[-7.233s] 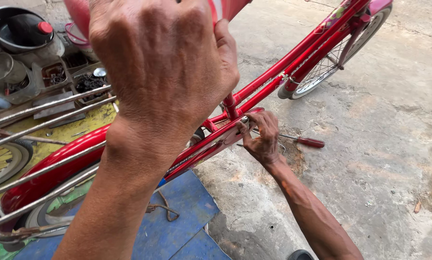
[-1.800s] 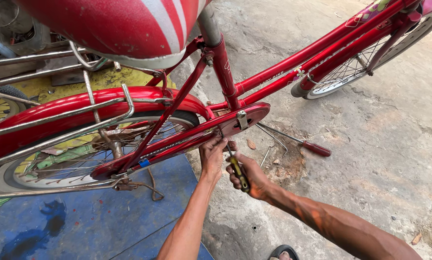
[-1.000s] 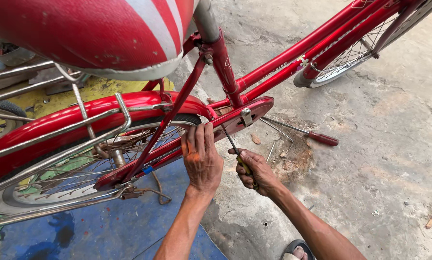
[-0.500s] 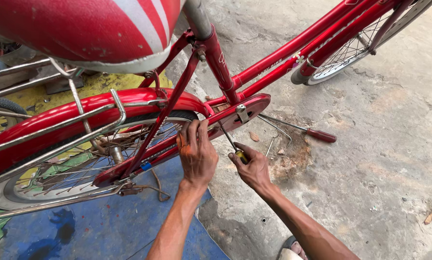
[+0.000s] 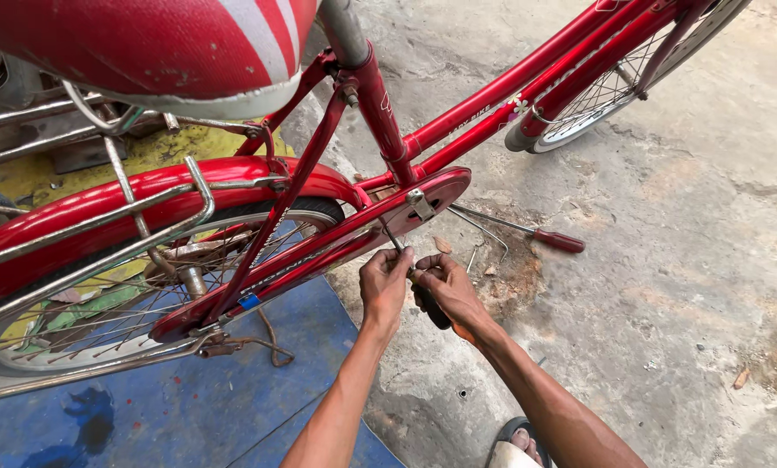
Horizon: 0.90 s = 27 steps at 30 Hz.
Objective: The person installs a red chain guard onto a red bicycle, aligns it over the crankset, and secures it with a screwdriver. The person then adjusts the seat post clamp with the same tool.
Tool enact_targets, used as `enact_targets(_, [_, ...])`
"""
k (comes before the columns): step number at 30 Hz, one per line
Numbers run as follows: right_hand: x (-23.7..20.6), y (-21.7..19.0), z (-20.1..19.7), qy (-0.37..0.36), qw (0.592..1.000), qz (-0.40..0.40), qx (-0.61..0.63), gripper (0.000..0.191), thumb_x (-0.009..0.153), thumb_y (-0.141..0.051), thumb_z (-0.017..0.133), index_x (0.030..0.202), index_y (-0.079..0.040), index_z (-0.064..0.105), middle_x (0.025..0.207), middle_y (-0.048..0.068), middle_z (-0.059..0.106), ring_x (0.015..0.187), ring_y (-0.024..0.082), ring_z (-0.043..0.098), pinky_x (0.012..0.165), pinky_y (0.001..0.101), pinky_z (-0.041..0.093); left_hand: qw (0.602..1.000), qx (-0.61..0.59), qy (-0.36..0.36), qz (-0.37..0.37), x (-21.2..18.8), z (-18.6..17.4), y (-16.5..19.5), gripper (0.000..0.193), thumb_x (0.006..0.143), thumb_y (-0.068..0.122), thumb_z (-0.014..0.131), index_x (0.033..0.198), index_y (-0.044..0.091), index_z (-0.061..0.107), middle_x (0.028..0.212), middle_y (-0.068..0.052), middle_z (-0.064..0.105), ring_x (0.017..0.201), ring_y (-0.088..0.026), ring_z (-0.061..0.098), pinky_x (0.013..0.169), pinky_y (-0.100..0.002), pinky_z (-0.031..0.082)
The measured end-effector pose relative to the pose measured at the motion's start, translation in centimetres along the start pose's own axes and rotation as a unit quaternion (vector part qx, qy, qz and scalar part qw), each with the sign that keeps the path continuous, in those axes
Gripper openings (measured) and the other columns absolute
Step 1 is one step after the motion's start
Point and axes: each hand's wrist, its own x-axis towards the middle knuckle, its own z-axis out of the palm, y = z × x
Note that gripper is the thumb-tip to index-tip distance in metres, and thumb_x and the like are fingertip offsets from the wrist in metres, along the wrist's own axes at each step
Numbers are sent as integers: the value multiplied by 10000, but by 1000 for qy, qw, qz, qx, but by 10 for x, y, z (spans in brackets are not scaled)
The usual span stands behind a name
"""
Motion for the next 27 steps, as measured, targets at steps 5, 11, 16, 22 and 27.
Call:
enact_targets(5, [-12,-8,3,56,991,-83,-93,467,808,-203,823,1134,4,561,896,116,702,782,165,658,656,302,556,998,-58,-7,-10,19,-2,-18,146,910,114,752,869,-26,750,756,-35,696,659,-88,554,611,-264,443])
enact_targets(11, [-32,-79,-2,181,828,-391,-358,685,812,-264,877,1328,14,522,1048,161,634,912,226,641,742,340,571,998,-59,-3,21,20,-6,-21,125,903,88,743,884,-32,770,761,-41,721,682,-89,592,659,-259,474])
enact_targets(16, [-24,-141,6,95,738,-528,-409,375,904,-174,794,1250,-97,670,1147,141,671,915,237,703,739,342,620,1000,-14,-1,10,18,-7,-19,182,939,92,730,861,-70,761,732,-33,667,676,-92,534,642,-275,433])
enact_targets(22, [-13,-148,9,82,719,-580,-373,266,940,-28,747,1199,-61,692,1092,120,716,898,246,731,720,331,641,999,-26,-17,43,16,-10,-16,191,947,76,718,814,-58,748,724,-33,675,674,-97,549,663,-272,443])
enact_targets(27, [-10,-141,5,114,715,-582,-369,327,901,-10,762,1217,-29,682,1079,139,726,942,271,734,773,366,625,1000,-14,-9,17,17,-13,-16,167,933,88,736,840,-48,766,717,-43,685,652,-98,553,656,-273,456])
